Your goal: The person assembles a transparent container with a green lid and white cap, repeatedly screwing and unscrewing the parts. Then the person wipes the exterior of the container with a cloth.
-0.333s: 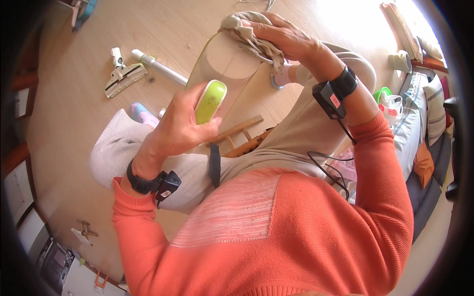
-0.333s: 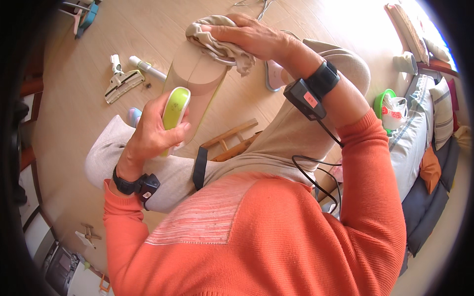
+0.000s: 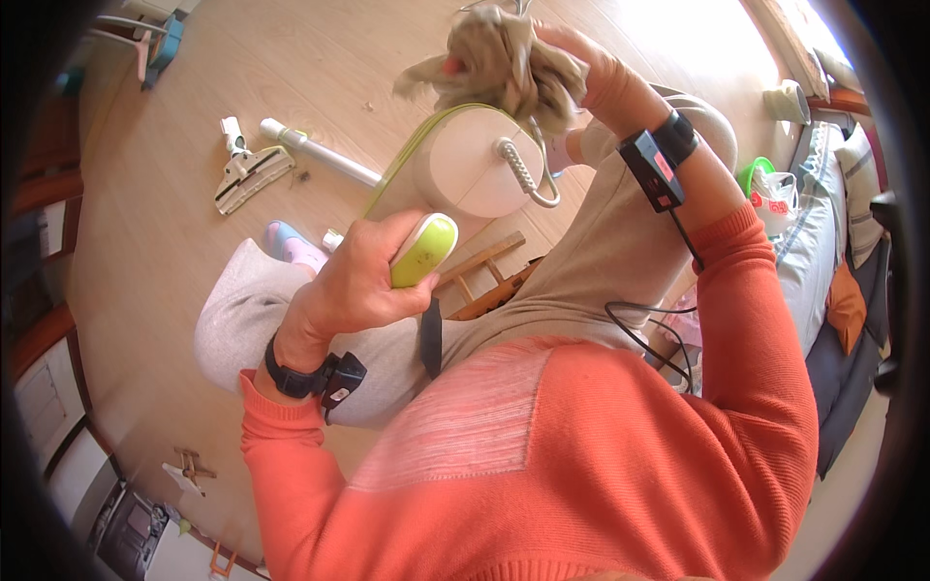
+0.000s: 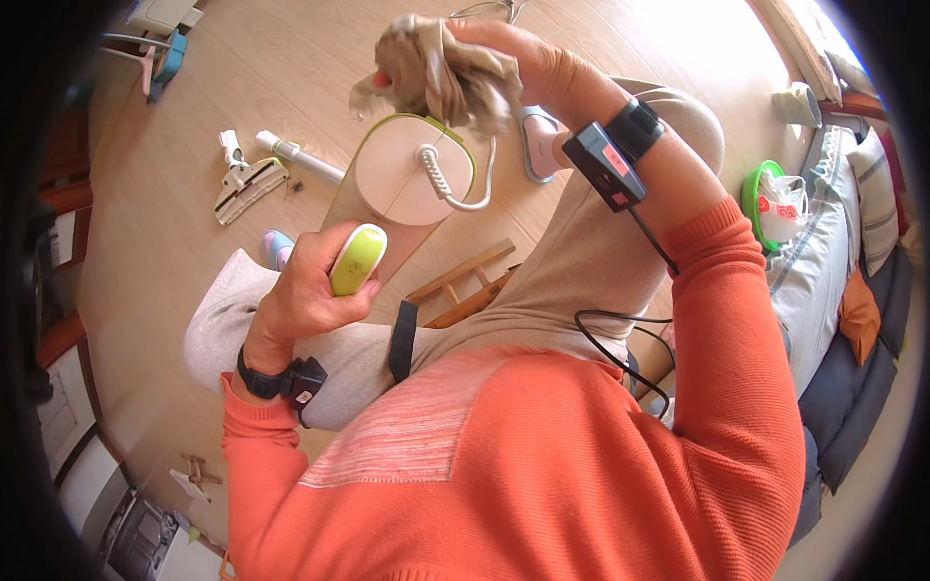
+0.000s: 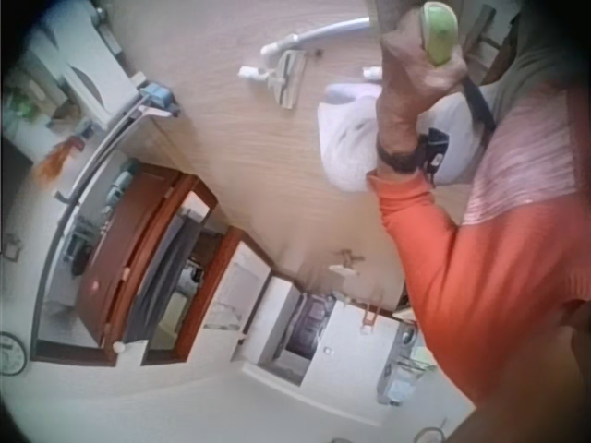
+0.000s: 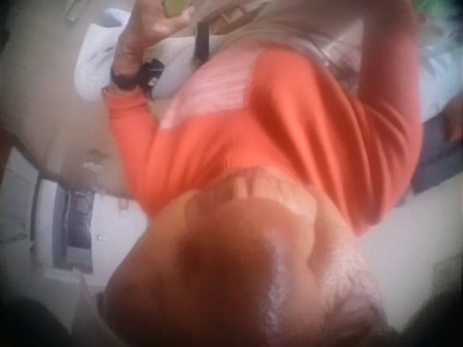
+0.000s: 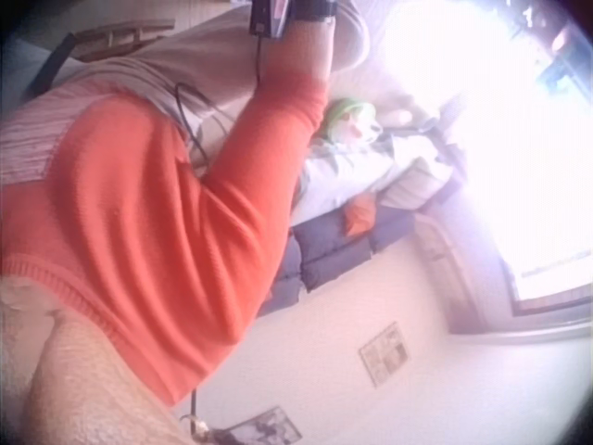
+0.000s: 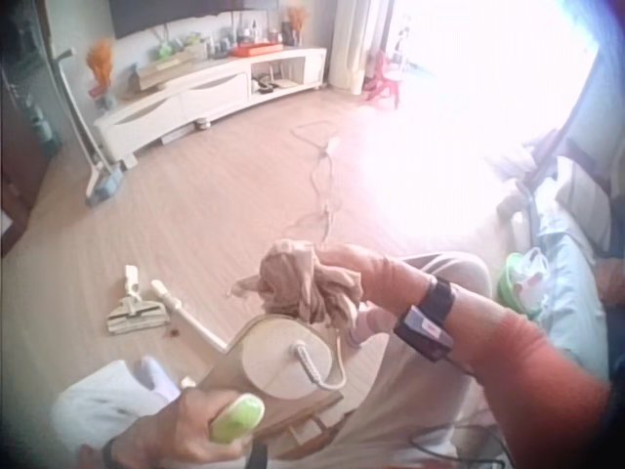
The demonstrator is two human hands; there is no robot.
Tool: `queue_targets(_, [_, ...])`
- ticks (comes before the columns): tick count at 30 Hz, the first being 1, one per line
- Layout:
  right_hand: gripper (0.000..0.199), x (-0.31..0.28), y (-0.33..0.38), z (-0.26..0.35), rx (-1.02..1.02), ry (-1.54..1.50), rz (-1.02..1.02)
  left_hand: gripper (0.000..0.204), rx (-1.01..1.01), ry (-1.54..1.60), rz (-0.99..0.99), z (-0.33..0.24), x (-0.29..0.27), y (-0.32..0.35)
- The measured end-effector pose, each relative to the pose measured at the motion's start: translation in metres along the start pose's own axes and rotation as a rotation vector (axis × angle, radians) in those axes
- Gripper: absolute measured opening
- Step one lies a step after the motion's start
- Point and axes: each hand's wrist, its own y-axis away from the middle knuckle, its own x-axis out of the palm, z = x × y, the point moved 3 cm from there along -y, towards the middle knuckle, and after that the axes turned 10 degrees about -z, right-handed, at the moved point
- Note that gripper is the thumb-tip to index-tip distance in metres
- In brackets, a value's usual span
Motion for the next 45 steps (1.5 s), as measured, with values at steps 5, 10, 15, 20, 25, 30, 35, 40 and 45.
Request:
queue_targets(5, [0.050,0.012,-0.006,-0.016,-0.270,0.968,0.108,0.027,-0.042,0.081,0.014,-0.001,0.008,-0.002])
queue_targets(10, [0.020,0.010,-0.052,-0.025,0.147,1.271,-0.078,0.030,-0.214,0.330,0.001,0.005,0.012,-0.005])
queue_targets(15, [0.029,-0.013,-0.010,0.075,-0.046,0.389,-0.907,0.063,-0.212,0.863,-0.079,0.010,-0.001,-0.016])
queue_targets(20, [0.019,0.061,-0.007,0.096,-0.337,0.934,-0.654,0.091,-0.220,0.966,-0.210,0.026,-0.002,-0.041])
queue_targets(25, [0.014,0.113,-0.046,0.072,-0.267,1.035,-0.430,0.095,-0.157,0.964,-0.173,0.022,-0.002,-0.049])
queue_targets(30, [0.023,0.173,-0.015,0.072,-0.258,1.057,-0.299,0.096,-0.226,1.089,-0.268,0.024,0.005,-0.049])
queue_targets(35, [0.014,0.167,-0.016,0.071,-0.417,1.105,-0.596,0.084,-0.040,0.935,-0.307,0.029,0.008,-0.054])
queue_targets(40, [0.015,0.126,-0.063,0.062,-0.356,1.341,-0.453,0.080,-0.083,0.912,-0.287,0.025,-0.001,-0.056])
queue_targets(45, [0.021,0.197,-0.001,0.045,-0.274,0.955,-0.529,0.083,-0.161,1.103,-0.417,0.035,-0.005,-0.056])
